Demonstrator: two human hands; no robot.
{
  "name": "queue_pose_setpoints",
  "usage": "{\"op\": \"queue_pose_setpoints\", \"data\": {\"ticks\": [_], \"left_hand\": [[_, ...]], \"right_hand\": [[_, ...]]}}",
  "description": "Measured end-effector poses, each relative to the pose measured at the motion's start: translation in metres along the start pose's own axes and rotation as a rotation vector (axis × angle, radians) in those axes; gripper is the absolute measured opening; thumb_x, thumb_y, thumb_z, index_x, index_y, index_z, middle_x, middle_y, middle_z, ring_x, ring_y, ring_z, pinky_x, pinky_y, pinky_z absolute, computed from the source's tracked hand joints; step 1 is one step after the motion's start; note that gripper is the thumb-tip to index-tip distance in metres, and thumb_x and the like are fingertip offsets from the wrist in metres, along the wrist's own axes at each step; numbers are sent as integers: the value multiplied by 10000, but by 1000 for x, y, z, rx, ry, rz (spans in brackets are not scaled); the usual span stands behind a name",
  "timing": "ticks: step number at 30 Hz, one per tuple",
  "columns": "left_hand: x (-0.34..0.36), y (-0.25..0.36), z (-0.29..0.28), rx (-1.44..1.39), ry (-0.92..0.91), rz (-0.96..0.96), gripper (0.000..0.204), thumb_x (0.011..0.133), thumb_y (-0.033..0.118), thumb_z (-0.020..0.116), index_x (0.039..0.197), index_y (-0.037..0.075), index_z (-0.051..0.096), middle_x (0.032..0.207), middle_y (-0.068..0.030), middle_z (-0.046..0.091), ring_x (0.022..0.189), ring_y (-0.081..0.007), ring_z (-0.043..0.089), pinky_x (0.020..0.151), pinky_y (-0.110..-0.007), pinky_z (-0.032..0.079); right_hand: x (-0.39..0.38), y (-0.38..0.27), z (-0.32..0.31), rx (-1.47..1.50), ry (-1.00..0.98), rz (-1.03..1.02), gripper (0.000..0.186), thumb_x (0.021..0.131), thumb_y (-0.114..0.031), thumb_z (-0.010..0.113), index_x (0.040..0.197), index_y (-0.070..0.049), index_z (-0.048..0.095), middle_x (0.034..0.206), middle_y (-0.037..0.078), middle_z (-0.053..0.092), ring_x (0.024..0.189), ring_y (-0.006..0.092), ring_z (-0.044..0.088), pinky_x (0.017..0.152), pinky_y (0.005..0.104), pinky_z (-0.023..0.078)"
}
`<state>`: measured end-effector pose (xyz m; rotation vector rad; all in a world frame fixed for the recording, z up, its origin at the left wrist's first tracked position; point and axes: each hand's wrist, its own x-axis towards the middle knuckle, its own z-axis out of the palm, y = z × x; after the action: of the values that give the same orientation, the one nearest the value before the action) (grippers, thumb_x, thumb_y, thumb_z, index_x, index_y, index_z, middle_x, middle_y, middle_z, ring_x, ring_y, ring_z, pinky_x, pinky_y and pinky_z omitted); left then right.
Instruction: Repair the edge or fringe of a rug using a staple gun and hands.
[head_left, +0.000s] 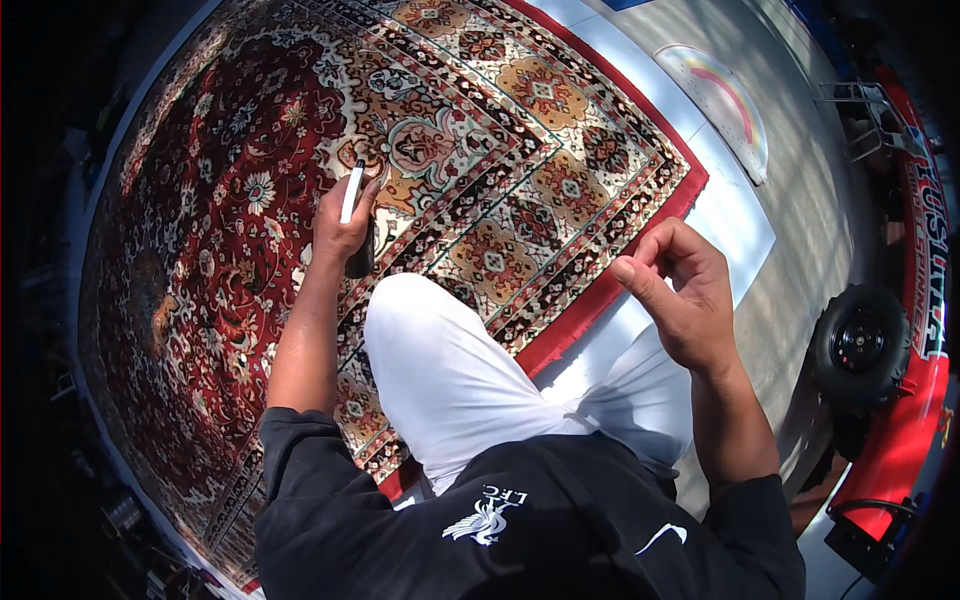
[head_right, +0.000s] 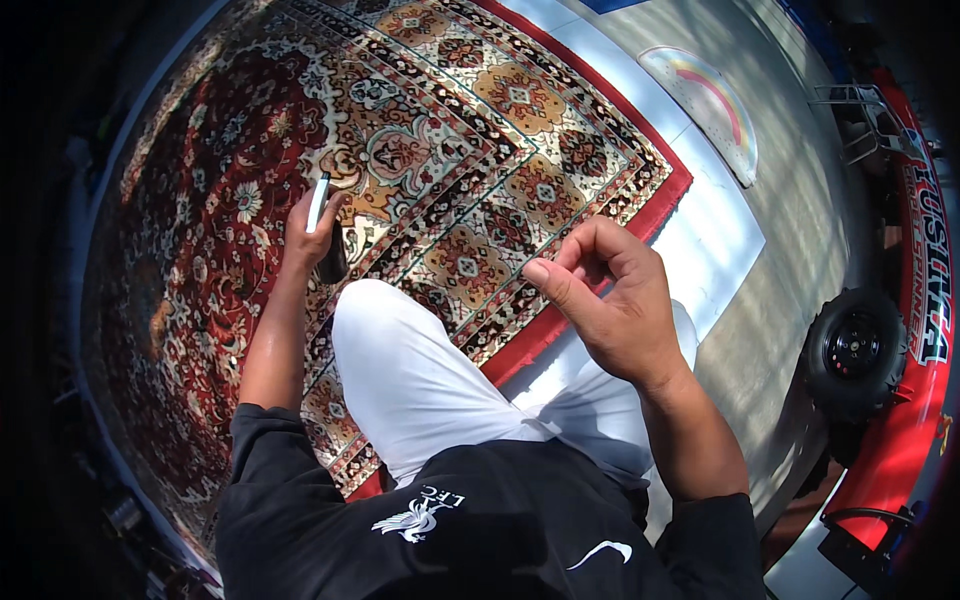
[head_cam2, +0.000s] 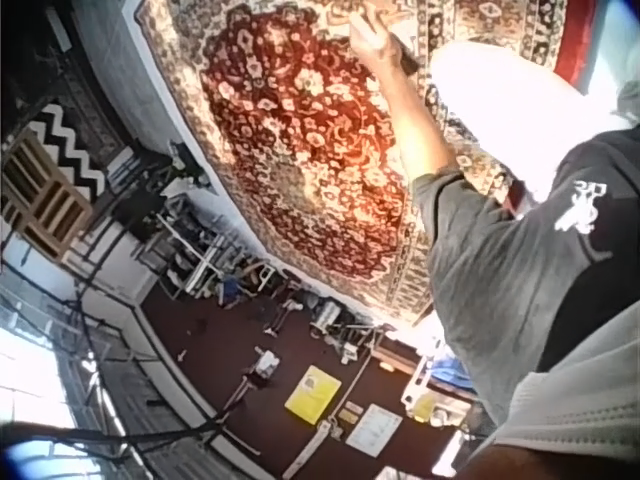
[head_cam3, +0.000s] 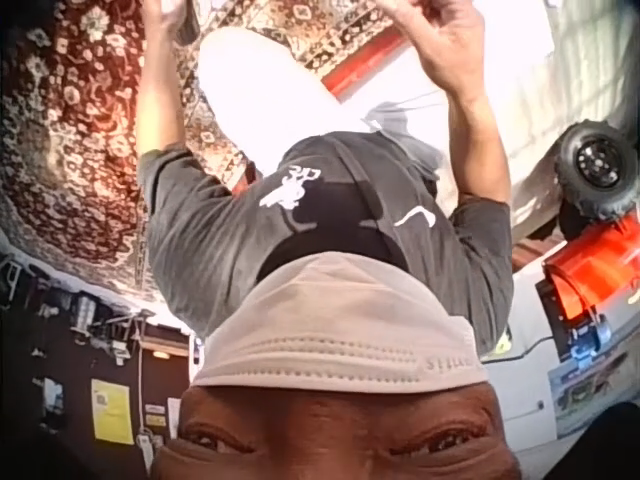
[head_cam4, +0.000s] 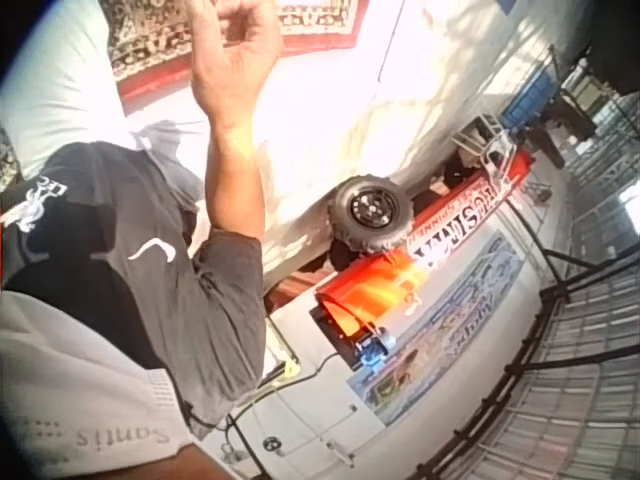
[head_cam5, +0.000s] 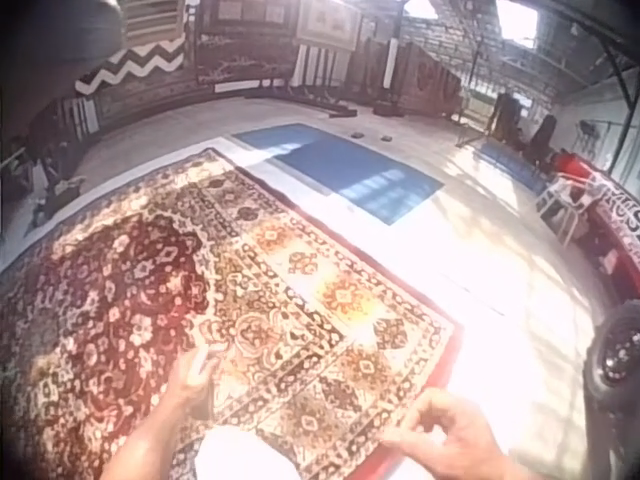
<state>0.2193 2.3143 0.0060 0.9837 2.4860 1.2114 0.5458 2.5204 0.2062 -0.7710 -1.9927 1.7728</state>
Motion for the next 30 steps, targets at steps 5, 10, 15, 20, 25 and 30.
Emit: {"op": "queue_pose_setpoints", "data": {"ticks": [5, 10, 15, 20, 25, 30], "left_hand": [[-122, -112, -9, 206, -242, -498, 396, 892, 439, 612, 937, 52, 681, 819, -196, 673, 783, -383, 648, 704, -452, 481], [-255, -144, 5, -99, -154, -549, 328, 847, 292, 697, 1032, 23, 667, 895, -164, 687, 854, -264, 662, 807, -371, 499], [-203, -99, 45, -56, -202, -463, 286, 858, 289, 668, 926, 13, 646, 780, -148, 661, 718, -261, 640, 679, -379, 491], [-119, -110, 60, 54, -194, -581, 309, 856, 321, 666, 970, 35, 675, 808, -101, 686, 720, -188, 632, 672, -355, 488], [-67, -103, 57, -67, -42, -736, 318, 855, 318, 671, 852, 1, 688, 716, -75, 662, 663, -144, 600, 635, -322, 469], [-81, -92, 35, 82, 58, -919, 244, 884, 246, 669, 854, 4, 672, 719, -49, 649, 668, -136, 596, 637, -317, 471]], "right_hand": [[21, 93, -28, -389, -253, 420, 248, 867, -213, 727, 767, -57, 562, 646, -25, 532, 617, 52, 477, 577, 246, 402], [68, 98, -31, -910, -688, 361, 316, 812, -336, 742, 843, -47, 617, 758, 134, 650, 747, 312, 641, 674, 409, 490], [143, 183, -53, -1241, -712, 256, 319, 817, -358, 707, 941, -69, 655, 869, 160, 680, 885, 346, 660, 771, 441, 519], [219, 229, -31, -1329, -745, 295, 315, 813, -332, 695, 1022, -100, 656, 935, 160, 687, 937, 338, 660, 802, 434, 518], [301, 262, -11, -1239, -754, 187, 316, 829, -347, 694, 1013, -90, 677, 1002, 145, 695, 969, 327, 659, 833, 428, 515], [363, 307, 1, -1089, -308, 142, 293, 863, -301, 642, 1082, -108, 658, 1068, 152, 677, 1046, 336, 634, 884, 438, 511]]}}
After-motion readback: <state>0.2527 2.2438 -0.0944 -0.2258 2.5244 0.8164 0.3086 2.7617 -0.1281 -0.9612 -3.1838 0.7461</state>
